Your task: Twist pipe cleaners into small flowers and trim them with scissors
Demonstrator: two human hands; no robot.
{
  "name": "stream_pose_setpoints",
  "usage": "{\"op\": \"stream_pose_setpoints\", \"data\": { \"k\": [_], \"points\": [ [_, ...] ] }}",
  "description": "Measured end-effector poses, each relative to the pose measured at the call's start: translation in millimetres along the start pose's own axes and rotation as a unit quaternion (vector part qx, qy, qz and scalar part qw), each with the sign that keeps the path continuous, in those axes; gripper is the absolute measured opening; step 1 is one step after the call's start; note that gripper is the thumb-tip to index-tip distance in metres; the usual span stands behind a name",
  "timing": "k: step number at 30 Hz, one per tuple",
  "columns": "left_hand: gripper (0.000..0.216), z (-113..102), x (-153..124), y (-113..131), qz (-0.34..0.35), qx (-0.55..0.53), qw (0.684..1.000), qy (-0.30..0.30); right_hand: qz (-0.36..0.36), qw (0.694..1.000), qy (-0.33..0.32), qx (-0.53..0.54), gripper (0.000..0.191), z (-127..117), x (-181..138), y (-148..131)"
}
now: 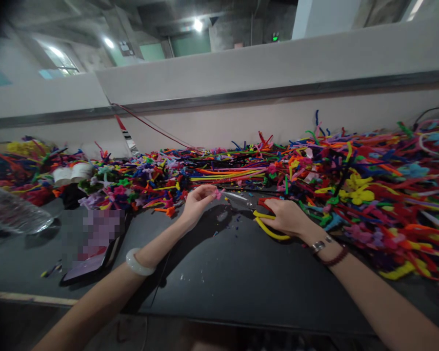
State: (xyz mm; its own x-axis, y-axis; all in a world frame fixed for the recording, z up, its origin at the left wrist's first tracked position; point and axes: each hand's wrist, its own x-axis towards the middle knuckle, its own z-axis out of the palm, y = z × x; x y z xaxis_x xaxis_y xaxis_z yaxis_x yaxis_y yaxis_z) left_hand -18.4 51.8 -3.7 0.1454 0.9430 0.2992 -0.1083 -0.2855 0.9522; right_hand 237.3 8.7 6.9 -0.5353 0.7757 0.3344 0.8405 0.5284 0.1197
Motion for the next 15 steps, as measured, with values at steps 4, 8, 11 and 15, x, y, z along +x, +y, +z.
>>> {"op": "stream_pose_setpoints", "data": {
  "k": [4, 8, 11, 15],
  "points": [
    [0.020, -0.1, 0.5, -0.9, 0.001, -0.007, 1.000, 0.007, 0.039, 0.999, 0.003, -0.010, 0.038, 0.5, 0.6, 0.8],
    [0.022, 0.5, 0.2, -3.6, -0.019, -0.038, 0.999, 0.010, 0.097, 0.995, 0.000, -0.025, 0.044, 1.2, 2.1, 1.0],
    [0.021, 1.8, 0.0, -4.8, -0.078, -0.117, 0.990, 0.012, 0.121, 0.992, -0.012, -0.030, 0.045, 2.3, 2.9, 0.6],
    [0.012, 1.9, 1.7, -3.9, -0.186, -0.253, 0.949, 0.009, 0.126, 0.991, -0.021, -0.025, 0.045, 4.3, 3.2, 1.1]
  ]
}}
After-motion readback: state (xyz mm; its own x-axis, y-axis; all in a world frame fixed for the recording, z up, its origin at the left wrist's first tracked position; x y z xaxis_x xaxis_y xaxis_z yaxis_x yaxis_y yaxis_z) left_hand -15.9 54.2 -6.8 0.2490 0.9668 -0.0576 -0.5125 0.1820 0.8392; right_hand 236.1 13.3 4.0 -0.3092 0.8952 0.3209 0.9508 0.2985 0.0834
